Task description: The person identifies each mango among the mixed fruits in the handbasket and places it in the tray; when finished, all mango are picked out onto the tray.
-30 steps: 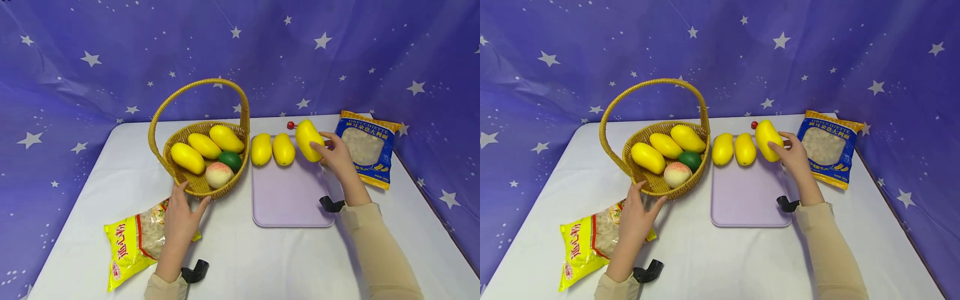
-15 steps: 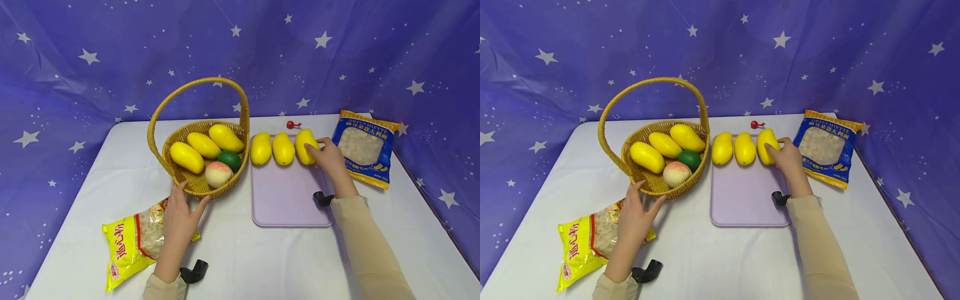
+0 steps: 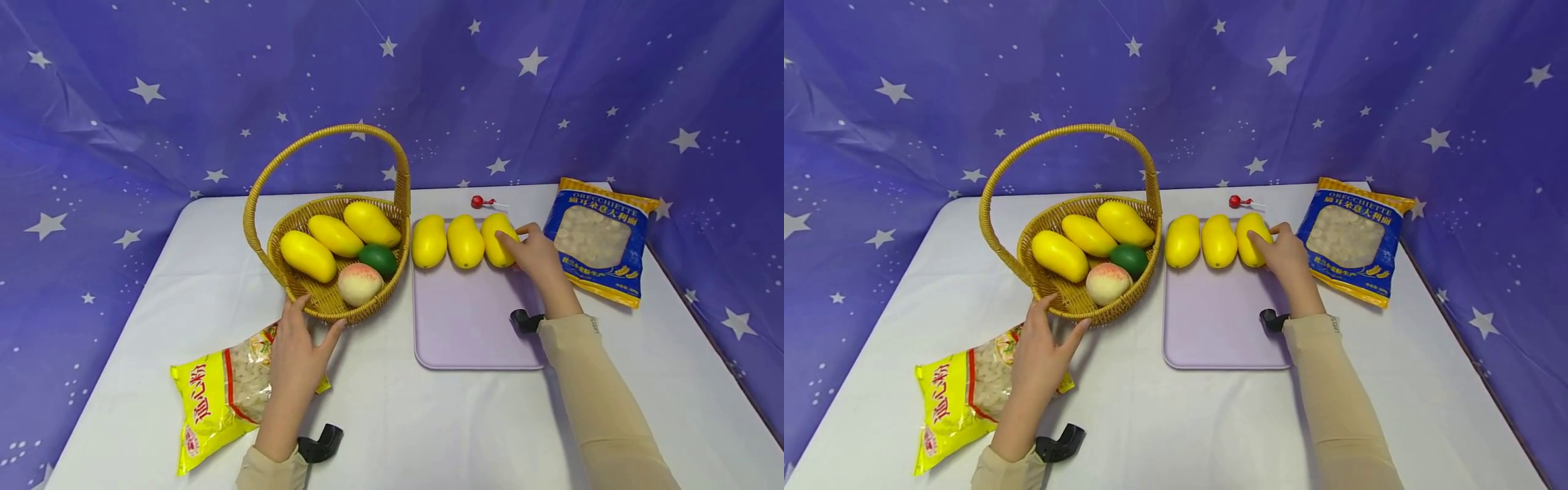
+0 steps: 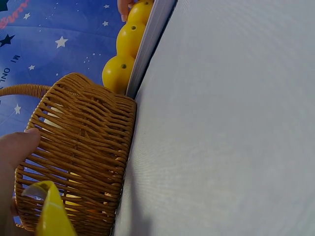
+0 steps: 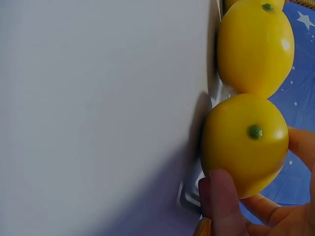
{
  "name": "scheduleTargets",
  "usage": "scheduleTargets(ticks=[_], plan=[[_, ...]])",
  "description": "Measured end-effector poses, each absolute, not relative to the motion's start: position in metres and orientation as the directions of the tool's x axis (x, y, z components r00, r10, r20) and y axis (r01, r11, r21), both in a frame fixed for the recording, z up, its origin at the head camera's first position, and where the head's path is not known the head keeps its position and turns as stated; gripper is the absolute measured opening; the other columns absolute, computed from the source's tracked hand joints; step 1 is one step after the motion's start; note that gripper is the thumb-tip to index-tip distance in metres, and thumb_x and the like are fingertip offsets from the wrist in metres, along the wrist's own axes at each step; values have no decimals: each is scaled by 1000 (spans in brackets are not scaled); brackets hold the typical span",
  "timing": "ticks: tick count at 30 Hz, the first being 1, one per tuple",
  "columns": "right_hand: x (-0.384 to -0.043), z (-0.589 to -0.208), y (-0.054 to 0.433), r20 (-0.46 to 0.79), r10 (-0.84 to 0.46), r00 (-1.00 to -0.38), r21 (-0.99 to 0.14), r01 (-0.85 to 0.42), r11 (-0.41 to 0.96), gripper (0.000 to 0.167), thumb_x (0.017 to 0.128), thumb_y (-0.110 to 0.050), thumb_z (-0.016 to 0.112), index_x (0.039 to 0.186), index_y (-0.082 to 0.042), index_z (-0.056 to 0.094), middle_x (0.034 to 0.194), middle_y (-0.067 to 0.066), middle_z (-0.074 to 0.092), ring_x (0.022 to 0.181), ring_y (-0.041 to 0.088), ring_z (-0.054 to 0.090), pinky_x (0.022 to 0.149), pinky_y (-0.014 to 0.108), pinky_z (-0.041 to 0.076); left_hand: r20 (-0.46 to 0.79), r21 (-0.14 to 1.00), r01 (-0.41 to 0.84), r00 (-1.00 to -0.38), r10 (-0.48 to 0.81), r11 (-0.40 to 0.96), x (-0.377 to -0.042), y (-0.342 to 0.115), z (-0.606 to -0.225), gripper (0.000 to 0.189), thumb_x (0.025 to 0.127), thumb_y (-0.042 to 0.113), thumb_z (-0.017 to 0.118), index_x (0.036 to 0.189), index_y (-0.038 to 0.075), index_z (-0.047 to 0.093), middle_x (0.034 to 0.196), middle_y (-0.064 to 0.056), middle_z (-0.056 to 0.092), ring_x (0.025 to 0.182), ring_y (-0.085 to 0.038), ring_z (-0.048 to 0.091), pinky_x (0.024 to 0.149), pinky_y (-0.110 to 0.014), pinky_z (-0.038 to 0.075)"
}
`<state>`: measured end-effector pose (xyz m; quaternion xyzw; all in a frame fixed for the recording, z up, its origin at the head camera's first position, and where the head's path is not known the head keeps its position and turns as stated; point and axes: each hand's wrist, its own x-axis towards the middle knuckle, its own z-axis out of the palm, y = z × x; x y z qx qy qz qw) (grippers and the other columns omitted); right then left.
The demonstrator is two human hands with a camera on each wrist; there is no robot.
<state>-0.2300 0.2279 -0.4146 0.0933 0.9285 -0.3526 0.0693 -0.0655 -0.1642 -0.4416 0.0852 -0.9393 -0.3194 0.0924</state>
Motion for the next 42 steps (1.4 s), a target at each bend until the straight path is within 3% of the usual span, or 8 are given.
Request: scheduleTargets(ticks=[4, 12, 19, 24, 29, 35, 38, 42], plan=[[-230, -416, 228, -191, 121, -974, -643, 217, 734, 87, 90, -67, 46, 139, 5, 35, 105, 26, 60, 76, 31, 65, 71, 37, 49, 116, 615, -102, -969, -218, 782, -65, -164, -441, 84, 86, 64, 58, 145, 11, 32, 153, -23, 25, 139, -39, 27, 104, -61, 30], [-223, -408, 226, -122, 109, -987, -574, 160, 803, 85, 93, -65, 39, 141, 5, 33, 123, 32, 52, 108, 43, 52, 91, 56, 43, 120, 612, -98, -969, -214, 785, -65, -164, -440, 83, 86, 63, 58, 145, 10, 32, 153, -23, 25, 139, -39, 27, 105, -59, 30], [-214, -387, 212, 61, 78, -995, -482, 39, 876, 66, 97, -41, 51, 142, 5, 35, 131, 35, 43, 114, 52, 45, 96, 63, 36, 121, 606, -100, -969, -216, 789, -63, -164, -441, 83, 86, 63, 59, 145, 10, 32, 153, -24, 25, 138, -39, 28, 104, -59, 30], [-207, -371, 182, 194, -44, -980, -530, -142, 836, 60, 94, -32, 61, 142, -3, 42, 132, 26, 47, 119, 45, 45, 100, 60, 35, 127, 612, -93, -969, -213, 785, -63, -164, -441, 81, 88, 62, 56, 144, 10, 32, 153, -23, 24, 138, -39, 28, 105, -59, 30], [-204, -362, 137, 258, -212, -943, -591, -327, 738, 58, 92, -31, 66, 142, -11, 45, 134, 17, 50, 116, 35, 52, 94, 49, 45, 131, 613, -85, -969, -208, 785, -65, -165, -439, 80, 89, 63, 53, 145, 9, 32, 154, -22, 23, 138, -38, 29, 104, -58, 30], [-213, -363, 88, 199, -325, -924, -747, -358, 561, 57, 91, -31, 68, 142, -16, 47, 131, 12, 53, 109, 28, 57, 87, 39, 51, 110, 617, -91, -974, -199, 782, -65, -165, -436, 82, 89, 67, 49, 145, 9, 31, 154, -20, 23, 138, -37, 29, 106, -56, 29], [-223, -368, 71, 184, -376, -908, -707, -388, 591, 60, 90, -33, 69, 143, -15, 46, 134, 11, 51, 114, 28, 54, 91, 40, 48, 91, 619, -101, -976, -198, 779, -65, -164, -436, 83, 89, 68, 48, 146, 10, 30, 153, -21, 25, 139, -37, 27, 107, -56, 27], [-237, -370, 49, 157, -447, -880, -576, -450, 683, 66, 89, -36, 70, 145, -13, 43, 138, 13, 47, 120, 30, 49, 98, 43, 42, 92, 615, -102, -975, -200, 782, -65, -165, -436, 82, 89, 67, 49, 146, 10, 30, 152, -22, 26, 139, -38, 26, 107, -57, 27]])
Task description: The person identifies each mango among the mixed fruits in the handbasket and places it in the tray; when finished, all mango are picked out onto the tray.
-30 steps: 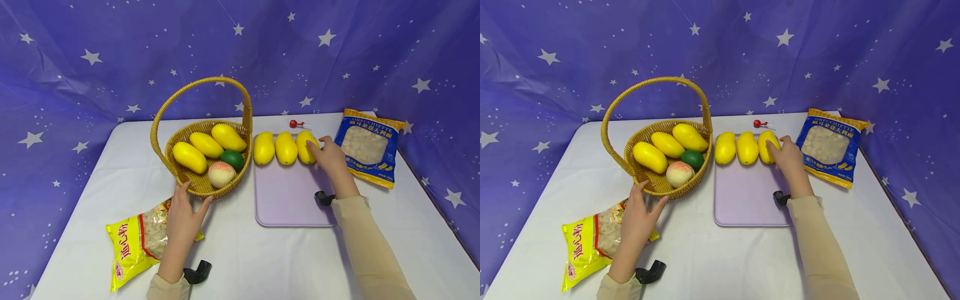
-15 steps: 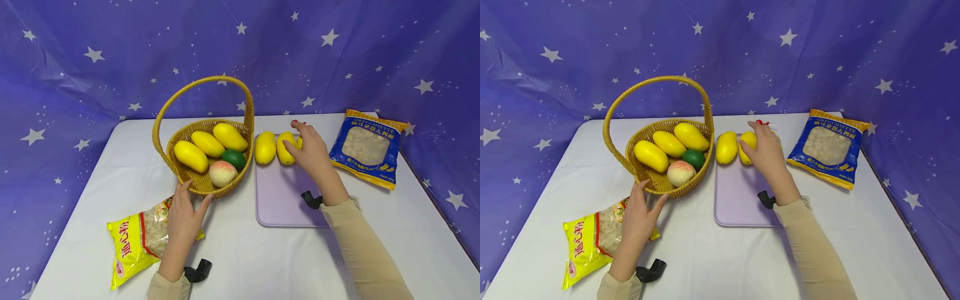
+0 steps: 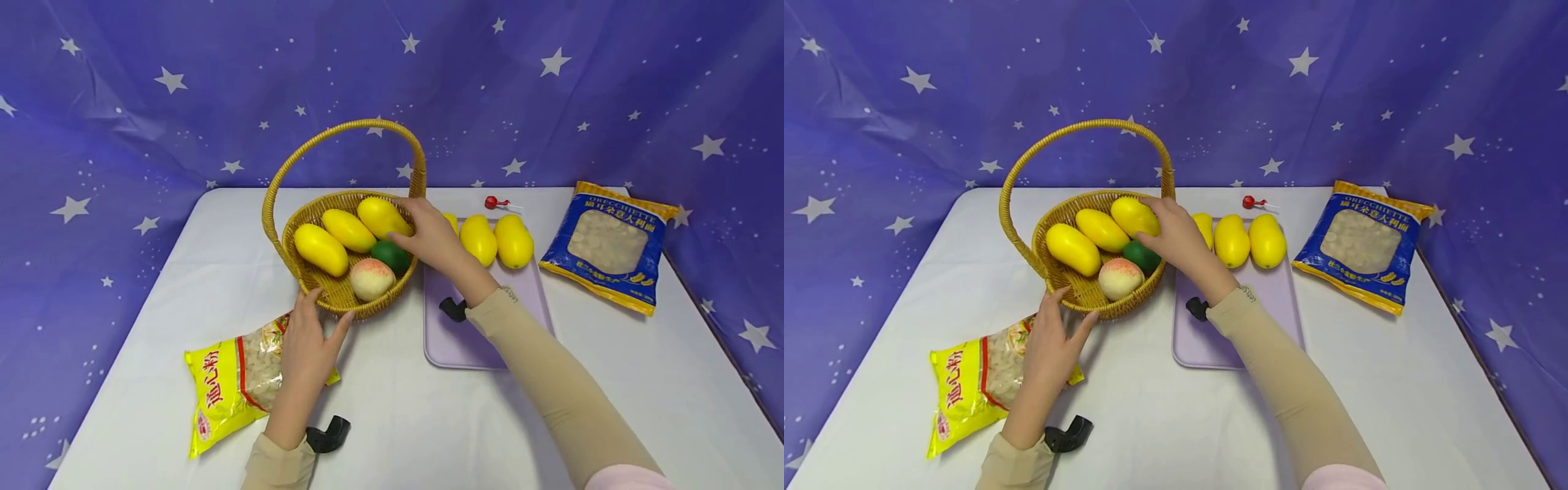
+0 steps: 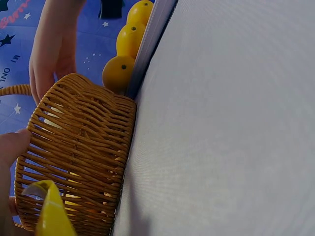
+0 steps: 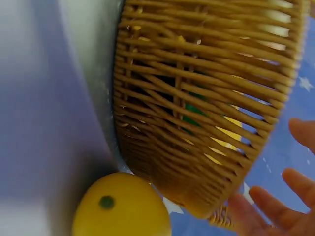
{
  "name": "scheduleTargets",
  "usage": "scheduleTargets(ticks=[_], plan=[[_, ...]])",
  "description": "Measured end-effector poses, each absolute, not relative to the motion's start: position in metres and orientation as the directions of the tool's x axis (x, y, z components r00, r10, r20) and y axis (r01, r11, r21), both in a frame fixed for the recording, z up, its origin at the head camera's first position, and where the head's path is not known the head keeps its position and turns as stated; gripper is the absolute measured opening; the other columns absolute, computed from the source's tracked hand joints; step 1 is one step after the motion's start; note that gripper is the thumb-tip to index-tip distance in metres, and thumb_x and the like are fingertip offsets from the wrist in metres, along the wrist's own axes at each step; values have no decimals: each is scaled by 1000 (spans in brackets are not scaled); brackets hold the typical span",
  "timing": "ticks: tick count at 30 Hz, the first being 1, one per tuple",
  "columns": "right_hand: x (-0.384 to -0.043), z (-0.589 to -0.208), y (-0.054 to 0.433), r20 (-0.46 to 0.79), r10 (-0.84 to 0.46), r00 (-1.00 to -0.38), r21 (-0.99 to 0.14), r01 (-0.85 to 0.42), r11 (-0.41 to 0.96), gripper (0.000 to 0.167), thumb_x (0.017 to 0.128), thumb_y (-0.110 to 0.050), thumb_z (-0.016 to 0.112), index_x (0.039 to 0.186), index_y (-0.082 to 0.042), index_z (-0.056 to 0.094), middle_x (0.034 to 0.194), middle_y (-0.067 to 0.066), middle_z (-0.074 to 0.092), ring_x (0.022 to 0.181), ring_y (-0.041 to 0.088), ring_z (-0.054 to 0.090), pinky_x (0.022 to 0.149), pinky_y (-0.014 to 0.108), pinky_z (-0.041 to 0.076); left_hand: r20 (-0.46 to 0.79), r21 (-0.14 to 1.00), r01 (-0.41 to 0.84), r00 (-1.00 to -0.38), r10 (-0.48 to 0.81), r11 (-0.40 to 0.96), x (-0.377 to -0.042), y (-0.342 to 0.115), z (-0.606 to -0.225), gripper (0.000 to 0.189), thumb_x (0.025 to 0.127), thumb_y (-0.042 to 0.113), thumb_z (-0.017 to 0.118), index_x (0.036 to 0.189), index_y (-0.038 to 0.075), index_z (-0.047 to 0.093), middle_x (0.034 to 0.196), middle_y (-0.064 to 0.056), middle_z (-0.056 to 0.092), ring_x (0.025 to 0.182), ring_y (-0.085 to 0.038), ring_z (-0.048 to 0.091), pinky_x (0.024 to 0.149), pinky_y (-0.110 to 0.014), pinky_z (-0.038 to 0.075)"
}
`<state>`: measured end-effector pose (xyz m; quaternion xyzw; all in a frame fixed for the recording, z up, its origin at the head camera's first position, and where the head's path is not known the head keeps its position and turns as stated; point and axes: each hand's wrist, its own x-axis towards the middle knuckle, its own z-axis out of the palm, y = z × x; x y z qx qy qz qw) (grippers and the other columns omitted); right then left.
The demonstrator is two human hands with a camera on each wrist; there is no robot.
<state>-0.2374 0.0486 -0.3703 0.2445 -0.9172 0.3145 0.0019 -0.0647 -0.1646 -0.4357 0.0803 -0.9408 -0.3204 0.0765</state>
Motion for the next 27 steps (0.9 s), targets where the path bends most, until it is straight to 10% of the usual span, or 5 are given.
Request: scheduleTargets(ticks=[12, 20, 27], plan=[[-268, -388, 13, 37, -454, -890, -307, -442, 843, 69, 90, -37, 66, 149, -17, 36, 137, 16, 44, 119, 35, 49, 88, 48, 49, 86, 611, -104, -977, -196, 785, -67, -163, -435, 82, 90, 67, 48, 146, 10, 30, 153, -23, 25, 139, -38, 26, 108, -57, 26], [-277, -396, 4, 26, -434, -900, -310, -420, 853, 73, 88, -40, 69, 149, -19, 35, 128, 14, 43, 86, 28, 57, 73, 41, 52, 96, 610, -102, -975, -201, 786, -65, -163, -435, 81, 89, 67, 48, 146, 11, 31, 152, -22, 26, 139, -38, 27, 108, -57, 27], [-275, -400, 6, 107, -436, -894, -385, -441, 811, 71, 87, -39, 70, 147, -18, 38, 128, 14, 44, 95, 29, 57, 77, 43, 52, 101, 604, -102, -974, -202, 790, -64, -163, -437, 82, 89, 68, 47, 145, 11, 31, 152, -22, 27, 138, -38, 28, 108, -57, 27]])
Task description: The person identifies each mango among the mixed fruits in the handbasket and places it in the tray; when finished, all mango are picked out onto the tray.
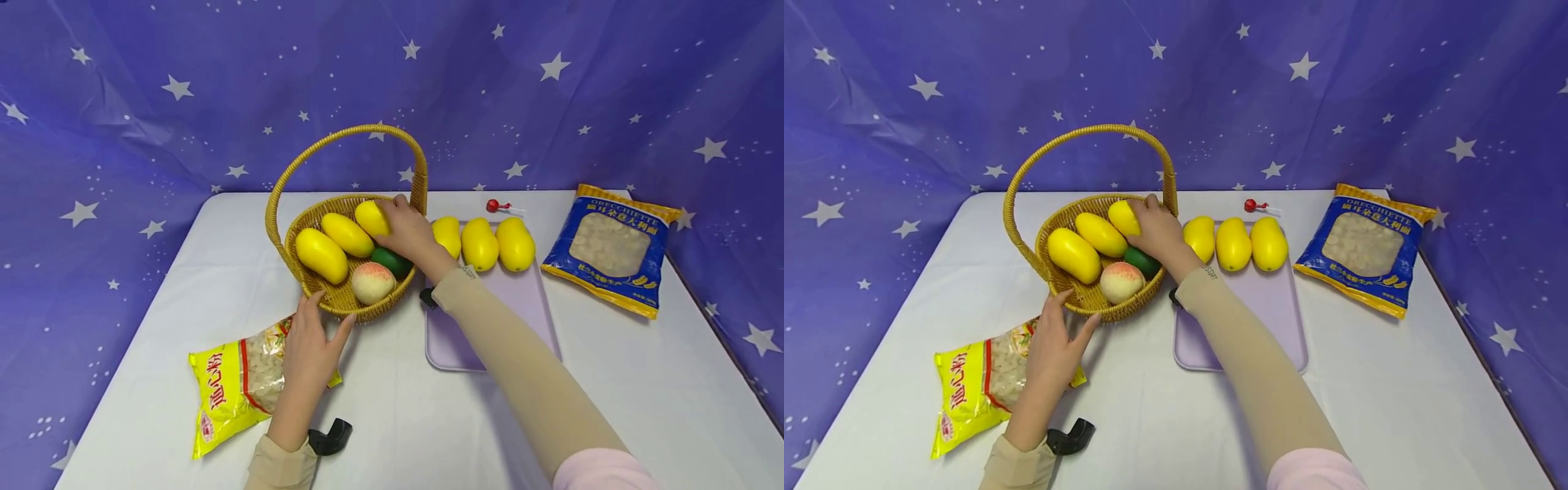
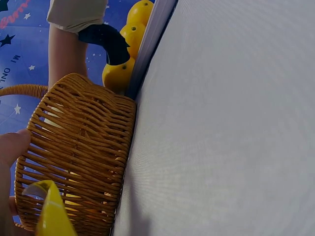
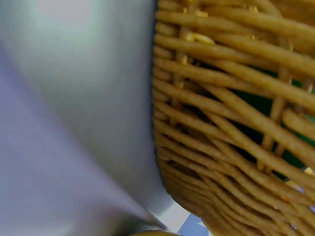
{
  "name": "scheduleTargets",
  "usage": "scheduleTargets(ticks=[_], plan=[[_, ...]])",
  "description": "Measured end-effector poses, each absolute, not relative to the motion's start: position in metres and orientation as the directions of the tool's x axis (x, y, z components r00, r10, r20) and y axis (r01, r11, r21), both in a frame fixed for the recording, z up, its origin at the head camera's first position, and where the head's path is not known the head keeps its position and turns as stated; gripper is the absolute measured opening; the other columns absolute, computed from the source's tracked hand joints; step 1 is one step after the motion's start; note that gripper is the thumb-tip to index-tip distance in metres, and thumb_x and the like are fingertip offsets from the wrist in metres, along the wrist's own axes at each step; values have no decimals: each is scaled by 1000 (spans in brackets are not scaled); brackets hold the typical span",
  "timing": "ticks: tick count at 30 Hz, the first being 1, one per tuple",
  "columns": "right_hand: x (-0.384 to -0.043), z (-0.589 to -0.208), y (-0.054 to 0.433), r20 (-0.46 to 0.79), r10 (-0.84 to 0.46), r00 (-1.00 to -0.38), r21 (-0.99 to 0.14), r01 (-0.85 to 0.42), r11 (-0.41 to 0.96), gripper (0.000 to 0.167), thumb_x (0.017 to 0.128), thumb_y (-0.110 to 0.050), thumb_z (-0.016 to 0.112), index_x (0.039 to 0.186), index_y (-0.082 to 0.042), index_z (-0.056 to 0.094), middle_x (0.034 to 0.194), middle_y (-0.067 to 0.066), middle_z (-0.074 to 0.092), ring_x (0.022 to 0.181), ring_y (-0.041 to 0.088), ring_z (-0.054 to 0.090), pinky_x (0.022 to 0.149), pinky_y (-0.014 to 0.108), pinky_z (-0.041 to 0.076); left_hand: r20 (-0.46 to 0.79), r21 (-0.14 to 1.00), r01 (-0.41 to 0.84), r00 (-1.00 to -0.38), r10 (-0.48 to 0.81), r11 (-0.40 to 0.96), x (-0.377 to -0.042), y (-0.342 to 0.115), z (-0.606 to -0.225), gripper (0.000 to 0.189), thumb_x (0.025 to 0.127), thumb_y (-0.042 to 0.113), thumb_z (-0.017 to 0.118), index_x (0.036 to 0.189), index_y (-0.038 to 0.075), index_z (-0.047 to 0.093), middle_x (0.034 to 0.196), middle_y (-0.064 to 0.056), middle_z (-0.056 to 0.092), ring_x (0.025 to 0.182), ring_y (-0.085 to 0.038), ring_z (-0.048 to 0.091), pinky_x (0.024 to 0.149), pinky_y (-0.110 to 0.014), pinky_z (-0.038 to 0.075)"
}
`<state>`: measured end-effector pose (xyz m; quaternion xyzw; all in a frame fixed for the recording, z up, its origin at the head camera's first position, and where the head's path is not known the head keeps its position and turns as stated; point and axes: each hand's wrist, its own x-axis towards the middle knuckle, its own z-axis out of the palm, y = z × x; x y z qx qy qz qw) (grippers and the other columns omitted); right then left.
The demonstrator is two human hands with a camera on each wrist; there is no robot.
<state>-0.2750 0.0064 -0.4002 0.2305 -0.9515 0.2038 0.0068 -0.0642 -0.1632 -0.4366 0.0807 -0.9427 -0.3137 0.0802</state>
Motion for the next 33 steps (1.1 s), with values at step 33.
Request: scheduleTargets(ticks=[33], plan=[[-175, -382, 106, 113, -99, -989, -956, -135, 259, 68, 83, -18, 76, 143, -13, 44, 120, 14, 48, 88, 26, 53, 73, 29, 49, 132, 602, -74, -973, -190, 795, -63, -163, -438, 78, 90, 64, 50, 143, 9, 34, 150, -21, 29, 133, -39, 34, 104, -57, 31]])
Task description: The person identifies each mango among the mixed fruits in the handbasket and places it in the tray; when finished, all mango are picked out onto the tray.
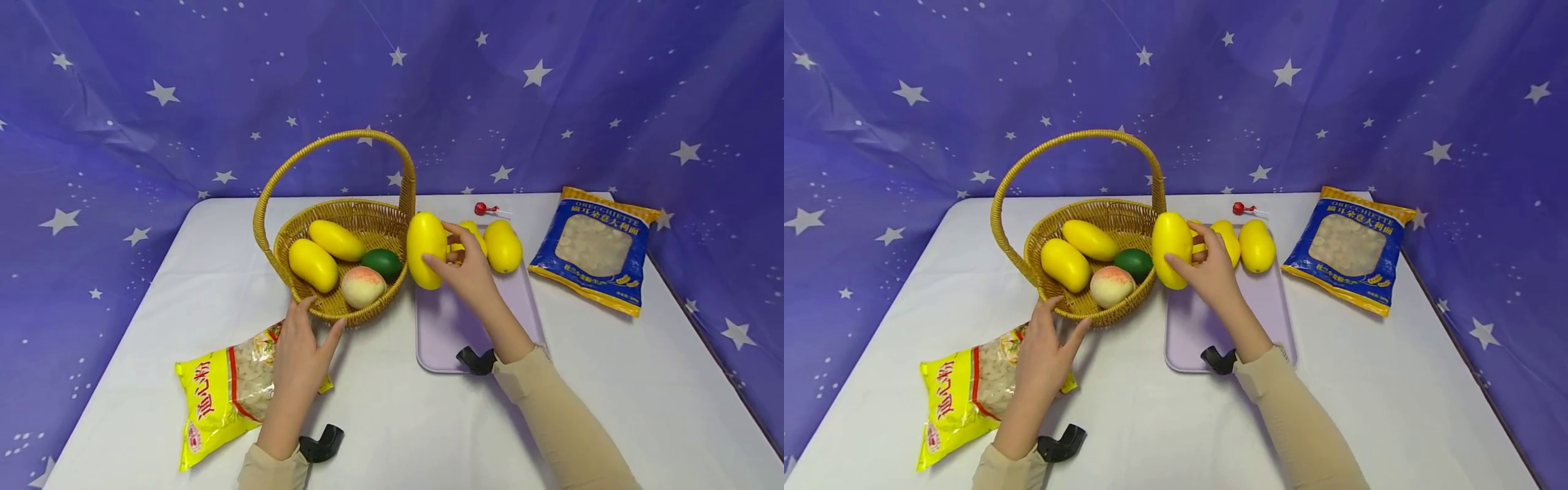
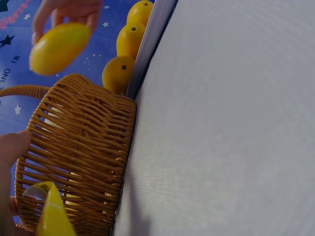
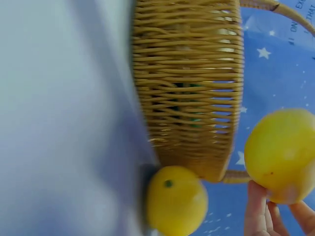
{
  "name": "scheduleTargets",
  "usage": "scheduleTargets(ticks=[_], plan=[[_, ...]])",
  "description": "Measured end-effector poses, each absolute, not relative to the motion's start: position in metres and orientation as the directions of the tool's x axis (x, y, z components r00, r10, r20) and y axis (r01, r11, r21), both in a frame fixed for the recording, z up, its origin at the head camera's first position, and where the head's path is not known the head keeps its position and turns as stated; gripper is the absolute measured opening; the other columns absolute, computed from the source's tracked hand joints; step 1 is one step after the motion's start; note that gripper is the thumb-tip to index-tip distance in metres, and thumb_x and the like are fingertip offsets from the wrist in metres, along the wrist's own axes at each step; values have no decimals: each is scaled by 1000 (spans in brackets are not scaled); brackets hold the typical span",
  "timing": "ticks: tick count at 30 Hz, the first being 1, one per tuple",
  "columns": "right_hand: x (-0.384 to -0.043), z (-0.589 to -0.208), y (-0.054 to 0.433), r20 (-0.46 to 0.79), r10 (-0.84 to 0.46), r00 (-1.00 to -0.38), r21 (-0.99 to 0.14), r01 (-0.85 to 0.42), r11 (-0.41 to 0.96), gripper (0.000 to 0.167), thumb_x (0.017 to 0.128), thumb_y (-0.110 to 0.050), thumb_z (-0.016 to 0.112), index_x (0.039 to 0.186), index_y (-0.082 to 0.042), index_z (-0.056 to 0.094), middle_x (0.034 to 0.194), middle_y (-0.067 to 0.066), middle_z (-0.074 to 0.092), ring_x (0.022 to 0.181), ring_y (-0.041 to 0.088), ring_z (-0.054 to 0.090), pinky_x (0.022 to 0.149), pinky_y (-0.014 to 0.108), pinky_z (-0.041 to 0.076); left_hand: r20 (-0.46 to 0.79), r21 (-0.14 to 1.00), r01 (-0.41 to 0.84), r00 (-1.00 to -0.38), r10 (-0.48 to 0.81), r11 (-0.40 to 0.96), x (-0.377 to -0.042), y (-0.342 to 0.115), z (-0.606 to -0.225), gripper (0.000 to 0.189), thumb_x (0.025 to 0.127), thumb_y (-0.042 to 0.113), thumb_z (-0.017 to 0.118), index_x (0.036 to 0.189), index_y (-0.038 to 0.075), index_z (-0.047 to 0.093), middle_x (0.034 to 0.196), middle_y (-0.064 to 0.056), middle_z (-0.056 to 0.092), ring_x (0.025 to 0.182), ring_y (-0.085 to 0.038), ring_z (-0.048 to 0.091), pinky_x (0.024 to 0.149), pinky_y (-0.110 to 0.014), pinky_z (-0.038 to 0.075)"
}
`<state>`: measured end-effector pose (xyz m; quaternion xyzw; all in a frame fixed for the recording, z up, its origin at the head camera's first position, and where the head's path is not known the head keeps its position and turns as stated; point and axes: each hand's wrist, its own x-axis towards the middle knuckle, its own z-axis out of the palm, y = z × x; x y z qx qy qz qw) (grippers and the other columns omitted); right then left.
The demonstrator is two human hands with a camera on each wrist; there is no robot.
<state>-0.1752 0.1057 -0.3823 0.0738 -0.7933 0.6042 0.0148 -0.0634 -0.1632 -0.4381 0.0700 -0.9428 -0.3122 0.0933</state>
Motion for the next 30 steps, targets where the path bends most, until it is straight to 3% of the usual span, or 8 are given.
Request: scheduleTargets(ticks=[3, 10, 17, 30], plan=[[-166, -394, 113, 54, -112, -992, -959, -82, 272, 66, 84, -18, 75, 142, -7, 43, 119, 16, 48, 87, 26, 53, 72, 26, 48, 137, 600, -73, -972, -192, 797, -63, -164, -439, 78, 90, 64, 50, 142, 9, 34, 149, -20, 31, 131, -38, 37, 103, -56, 33], [-147, -420, 127, -63, -112, -992, -914, 12, 406, 69, 85, -27, 75, 142, -7, 42, 117, 15, 49, 84, 27, 52, 68, 31, 48, 125, 601, -79, -973, -191, 795, -62, -164, -441, 79, 90, 66, 48, 143, 9, 33, 148, -19, 31, 131, -38, 36, 103, -57, 32], [-138, -432, 134, -186, -123, -975, -835, 90, 543, 72, 86, -39, 71, 145, -9, 42, 117, 16, 48, 102, 30, 48, 76, 34, 47, 142, 599, -69, -971, -191, 798, -63, -165, -440, 78, 90, 66, 49, 143, 10, 34, 149, -21, 31, 132, -38, 36, 104, -57, 32], [-135, -433, 121, -175, -109, -979, -750, 61, 658, 83, 81, -57, 70, 142, -8, 43, 106, 15, 47, 93, 28, 46, 75, 37, 39, 145, 603, -64, -971, -188, 795, -63, -165, -439, 78, 90, 65, 50, 142, 10, 34, 147, -20, 32, 130, -38, 37, 103, -56, 32]])
